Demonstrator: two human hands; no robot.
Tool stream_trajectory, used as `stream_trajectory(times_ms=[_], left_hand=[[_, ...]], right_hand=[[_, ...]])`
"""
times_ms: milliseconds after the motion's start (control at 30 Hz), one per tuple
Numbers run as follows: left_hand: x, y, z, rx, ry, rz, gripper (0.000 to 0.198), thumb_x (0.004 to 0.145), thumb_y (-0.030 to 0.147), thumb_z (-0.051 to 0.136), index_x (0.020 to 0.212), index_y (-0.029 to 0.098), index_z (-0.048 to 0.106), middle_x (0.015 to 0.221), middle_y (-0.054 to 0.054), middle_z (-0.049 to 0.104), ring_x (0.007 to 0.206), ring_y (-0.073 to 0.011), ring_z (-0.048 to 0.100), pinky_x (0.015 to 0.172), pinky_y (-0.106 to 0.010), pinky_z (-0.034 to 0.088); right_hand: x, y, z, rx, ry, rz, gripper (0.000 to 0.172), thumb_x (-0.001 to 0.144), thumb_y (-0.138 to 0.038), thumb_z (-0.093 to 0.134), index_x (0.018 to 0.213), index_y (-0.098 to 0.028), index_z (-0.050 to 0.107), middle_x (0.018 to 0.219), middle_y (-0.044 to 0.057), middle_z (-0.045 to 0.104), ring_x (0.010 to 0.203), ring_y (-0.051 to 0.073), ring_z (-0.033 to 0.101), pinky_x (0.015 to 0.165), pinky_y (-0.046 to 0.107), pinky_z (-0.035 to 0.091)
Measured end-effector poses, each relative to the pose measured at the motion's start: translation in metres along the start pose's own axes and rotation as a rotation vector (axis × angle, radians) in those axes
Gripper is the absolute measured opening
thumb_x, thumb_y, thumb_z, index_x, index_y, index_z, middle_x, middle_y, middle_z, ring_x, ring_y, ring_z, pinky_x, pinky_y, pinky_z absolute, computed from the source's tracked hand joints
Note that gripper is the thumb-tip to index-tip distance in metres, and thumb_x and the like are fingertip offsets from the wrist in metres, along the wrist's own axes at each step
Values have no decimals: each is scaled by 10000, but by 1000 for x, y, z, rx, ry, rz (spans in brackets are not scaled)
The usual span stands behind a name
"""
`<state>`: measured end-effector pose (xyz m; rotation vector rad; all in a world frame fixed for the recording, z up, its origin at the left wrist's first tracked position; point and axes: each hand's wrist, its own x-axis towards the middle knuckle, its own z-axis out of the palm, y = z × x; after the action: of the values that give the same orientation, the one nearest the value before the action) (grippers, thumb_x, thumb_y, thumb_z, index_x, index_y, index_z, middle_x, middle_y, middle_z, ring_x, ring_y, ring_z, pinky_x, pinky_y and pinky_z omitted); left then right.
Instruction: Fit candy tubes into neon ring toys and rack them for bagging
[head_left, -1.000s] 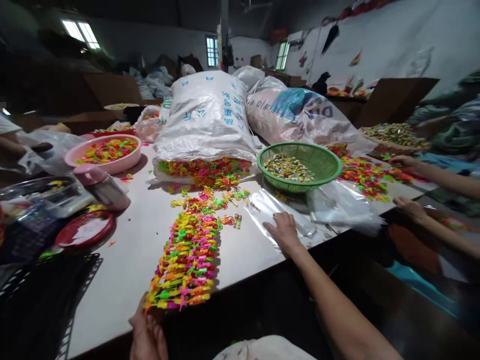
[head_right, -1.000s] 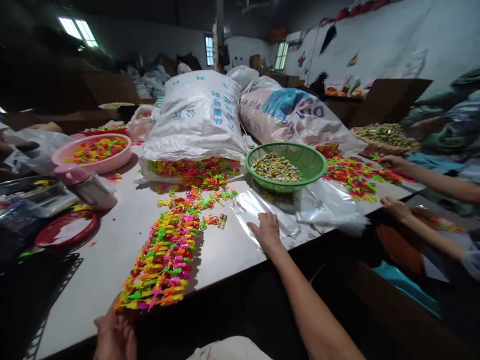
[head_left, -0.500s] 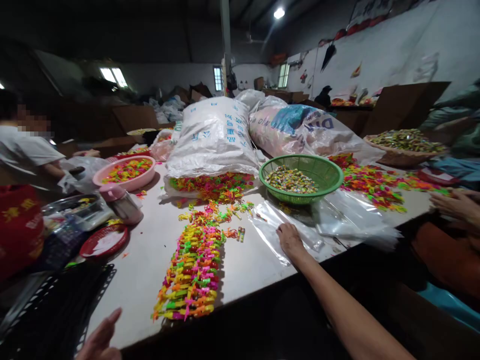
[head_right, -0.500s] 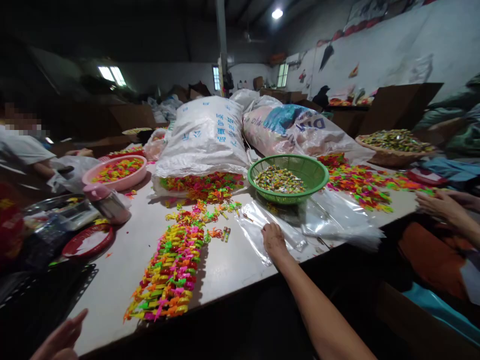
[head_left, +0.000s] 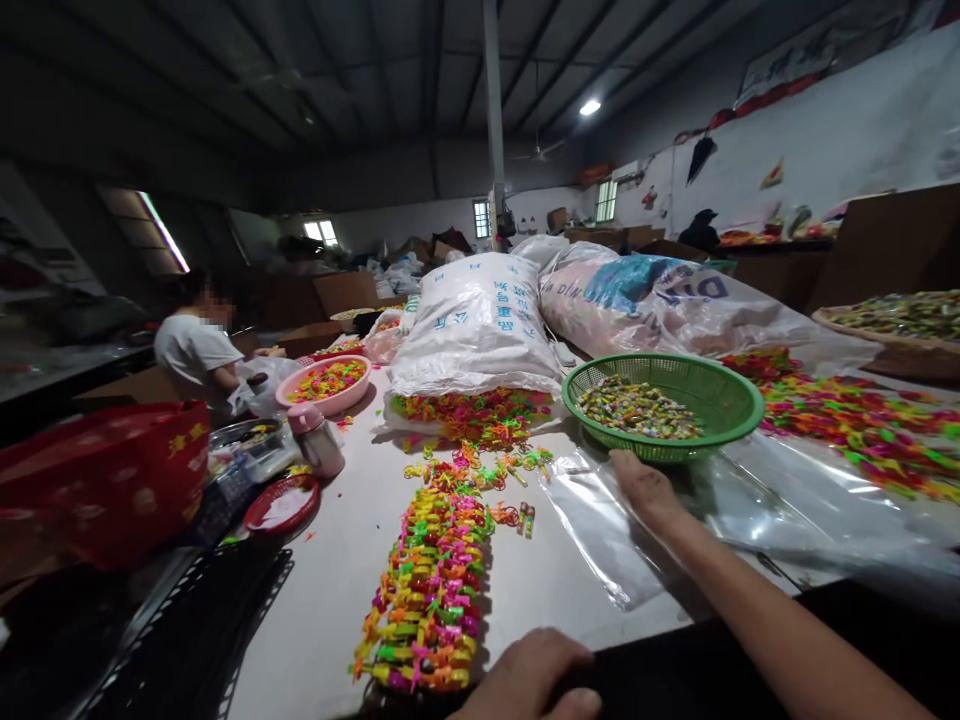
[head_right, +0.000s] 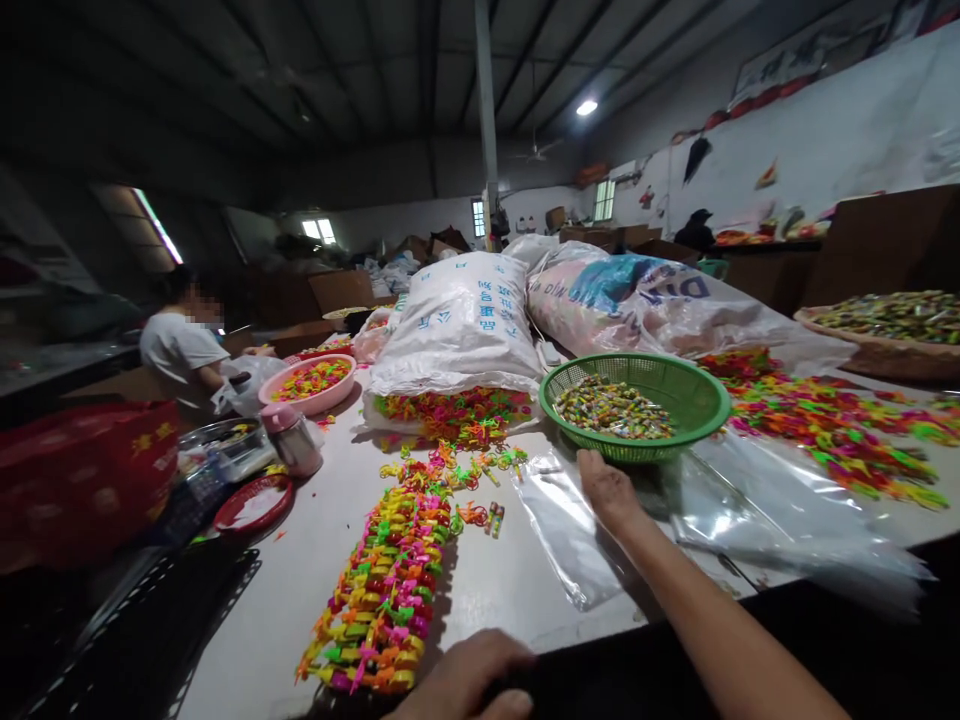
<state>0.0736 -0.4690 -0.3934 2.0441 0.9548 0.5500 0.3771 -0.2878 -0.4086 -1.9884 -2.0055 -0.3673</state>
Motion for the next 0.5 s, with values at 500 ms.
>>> stream_trajectory(times_ms=[500], left_hand=[[133, -21, 83, 172, -17, 5, 717, 900, 482, 459, 1493, 103, 321, 1601, -206, 186, 1496, -367, 70, 1178, -614, -4]], right_hand=[[118, 56, -99, 54, 207, 176, 548, 952, -559, 408, 802, -93, 655, 637, 154, 619, 471, 129, 460, 547, 335, 248]])
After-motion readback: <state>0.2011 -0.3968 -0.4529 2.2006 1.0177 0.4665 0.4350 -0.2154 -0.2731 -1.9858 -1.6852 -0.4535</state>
